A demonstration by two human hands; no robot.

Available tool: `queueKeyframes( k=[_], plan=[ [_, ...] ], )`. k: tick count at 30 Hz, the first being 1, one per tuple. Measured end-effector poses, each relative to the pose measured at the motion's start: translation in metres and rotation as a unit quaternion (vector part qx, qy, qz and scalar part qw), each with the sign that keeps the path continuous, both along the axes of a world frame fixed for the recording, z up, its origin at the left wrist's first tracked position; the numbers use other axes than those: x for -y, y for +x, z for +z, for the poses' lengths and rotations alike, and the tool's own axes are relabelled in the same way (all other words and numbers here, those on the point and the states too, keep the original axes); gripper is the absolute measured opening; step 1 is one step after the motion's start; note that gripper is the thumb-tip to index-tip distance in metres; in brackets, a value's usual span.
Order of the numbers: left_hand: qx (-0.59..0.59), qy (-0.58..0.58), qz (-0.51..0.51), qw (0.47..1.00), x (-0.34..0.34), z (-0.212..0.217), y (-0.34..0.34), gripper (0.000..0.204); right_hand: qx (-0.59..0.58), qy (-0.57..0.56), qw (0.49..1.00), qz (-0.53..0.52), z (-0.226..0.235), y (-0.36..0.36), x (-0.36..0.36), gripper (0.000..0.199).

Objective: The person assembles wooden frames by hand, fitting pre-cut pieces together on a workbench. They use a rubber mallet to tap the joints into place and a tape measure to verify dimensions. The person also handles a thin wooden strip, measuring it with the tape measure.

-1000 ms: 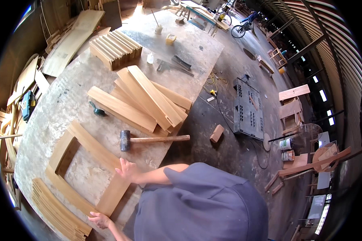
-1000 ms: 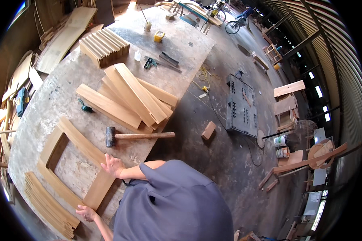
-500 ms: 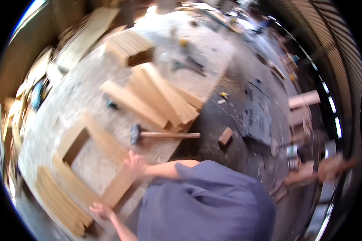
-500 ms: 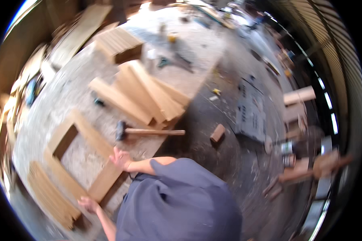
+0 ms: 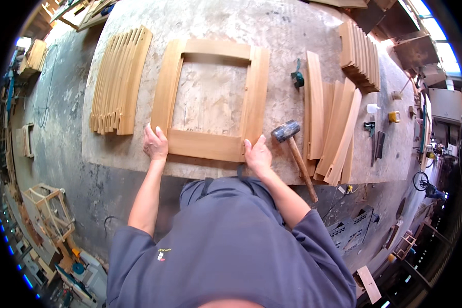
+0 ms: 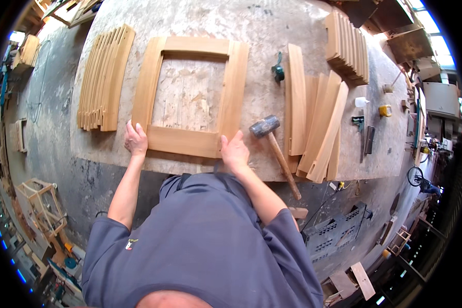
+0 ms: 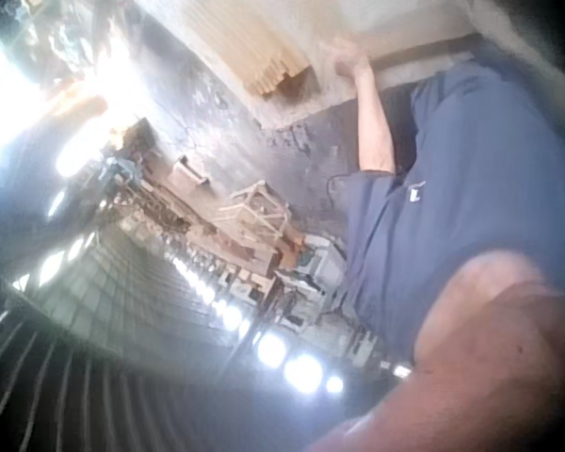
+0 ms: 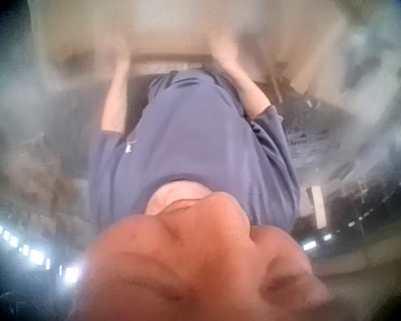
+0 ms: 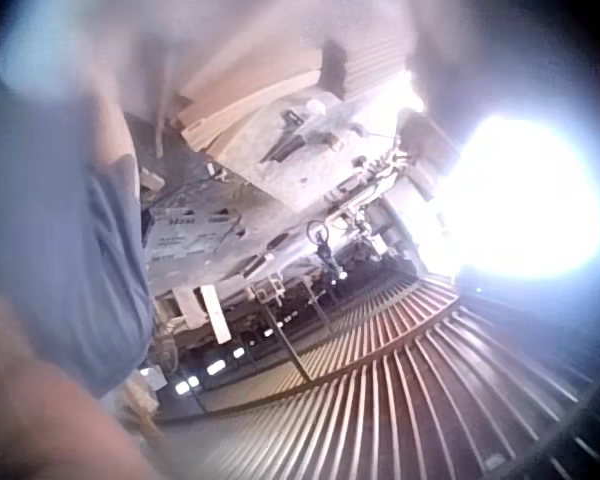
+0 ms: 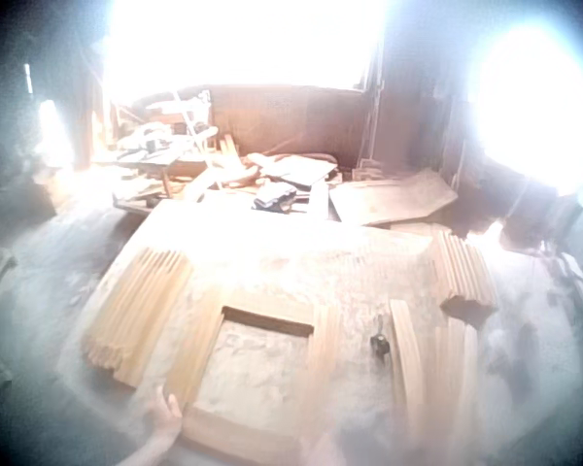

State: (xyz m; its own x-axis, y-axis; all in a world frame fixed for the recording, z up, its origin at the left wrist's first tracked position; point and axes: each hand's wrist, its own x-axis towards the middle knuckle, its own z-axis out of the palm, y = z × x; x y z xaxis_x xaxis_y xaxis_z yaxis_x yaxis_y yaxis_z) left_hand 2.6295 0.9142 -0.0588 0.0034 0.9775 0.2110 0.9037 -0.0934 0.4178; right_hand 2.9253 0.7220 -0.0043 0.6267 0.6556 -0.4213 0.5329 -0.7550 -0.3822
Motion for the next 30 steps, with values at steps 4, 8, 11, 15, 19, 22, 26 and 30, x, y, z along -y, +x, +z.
queueKeyframes(
  k=[4, 8, 11, 15, 19, 22, 26, 30],
  plan=[
    [-0.006, -0.037, -0.015, 0.999, 0.009, 0.011, -0.014, 0.04, 0.069, -0.011, 0.989, 0.129, 0.016, 0.072, -0.007, 0.037],
    [0.024, -0.016, -0.005, 1.0, 0.017, 0.018, -0.031, 0.04, 0.19, 0.248, 0.945, 0.096, 0.02, 0.141, -0.055, 0.034],
    [0.087, -0.014, 0.034, 0.996, 0.031, 0.043, -0.035, 0.038, 0.321, 0.212, 0.919, 0.082, 0.017, 0.19, -0.1, 0.046],
    [0.142, -0.015, 0.059, 0.988, 0.053, 0.071, -0.042, 0.035, 0.398, 0.032, 0.907, 0.133, -0.014, 0.252, -0.13, 0.054],
    [0.184, -0.039, 0.091, 0.978, 0.076, 0.079, -0.049, 0.031, 0.303, -0.056, 0.933, 0.188, -0.008, 0.264, -0.151, 0.055],
    [0.244, -0.045, 0.103, 0.963, 0.086, 0.087, -0.046, 0.023, 0.223, 0.072, 0.972, 0.016, 0.02, 0.27, -0.145, 0.045],
    [0.448, -0.149, 0.1, 0.876, 0.112, 0.131, -0.012, 0.015, -0.276, 0.461, 0.84, -0.08, 0.088, 0.218, -0.096, 0.042],
    [0.56, -0.429, -0.018, 0.708, 0.125, 0.164, 0.04, 0.02, -0.328, 0.364, 0.862, 0.128, 0.137, 0.068, -0.033, 0.042]
  ],
)
